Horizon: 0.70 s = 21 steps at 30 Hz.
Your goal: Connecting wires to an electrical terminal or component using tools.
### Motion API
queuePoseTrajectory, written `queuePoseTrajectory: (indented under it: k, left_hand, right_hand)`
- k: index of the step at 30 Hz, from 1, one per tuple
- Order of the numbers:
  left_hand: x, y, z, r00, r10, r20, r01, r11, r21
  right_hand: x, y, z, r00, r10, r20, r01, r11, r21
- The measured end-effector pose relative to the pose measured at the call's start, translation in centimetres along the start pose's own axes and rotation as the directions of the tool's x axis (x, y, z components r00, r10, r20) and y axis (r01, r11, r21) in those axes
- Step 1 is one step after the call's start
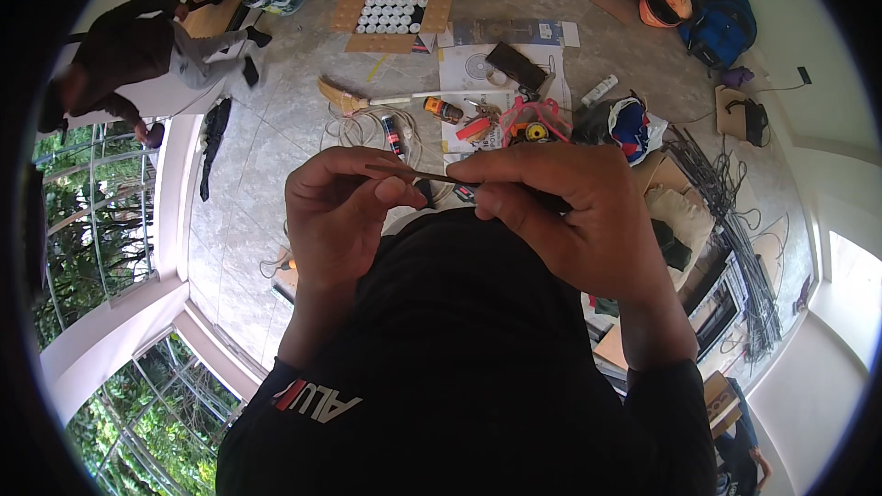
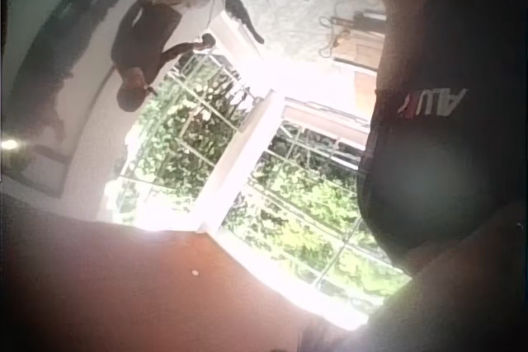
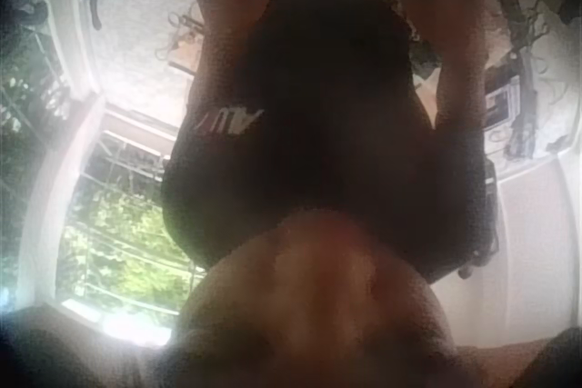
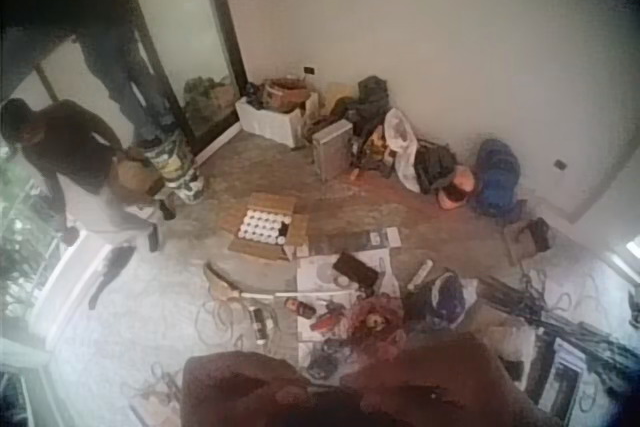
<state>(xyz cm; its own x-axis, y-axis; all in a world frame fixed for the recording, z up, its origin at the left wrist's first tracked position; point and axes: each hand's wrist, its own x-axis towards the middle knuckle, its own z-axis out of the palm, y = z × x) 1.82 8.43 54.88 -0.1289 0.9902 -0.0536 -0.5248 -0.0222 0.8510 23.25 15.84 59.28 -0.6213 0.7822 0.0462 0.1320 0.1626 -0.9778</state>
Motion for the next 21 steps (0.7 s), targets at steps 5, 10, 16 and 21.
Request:
queuePoseTrajectory:
  k: [5,10,16,21]
  left_hand:
    - [-0.13,0.14,0.21,1.0,-0.019,0.017,0.02,1.0,-0.024]
    - [-0.26,0.32,0.32,1.0,-0.026,0.01,0.026,0.999,-0.036]
    - [-0.23,0.08,0.16,1.0,0.017,0.003,-0.017,0.999,-0.044]
    - [-0.51,-0.1,0.6,0.998,0.061,-0.017,-0.062,0.997,-0.037]
  right_hand:
    - [-0.1,-0.21,0.07,1.0,-0.003,0.02,0.005,0.997,-0.077]
    - [0.03,0.21,0.42,0.997,-0.078,0.0,0.078,0.993,-0.093]
    - [0.22,0.09,0.36,0.992,-0.126,0.012,0.126,0.978,-0.168]
    - [0.15,0.06,0.58,0.987,-0.16,0.026,0.162,0.966,-0.2]
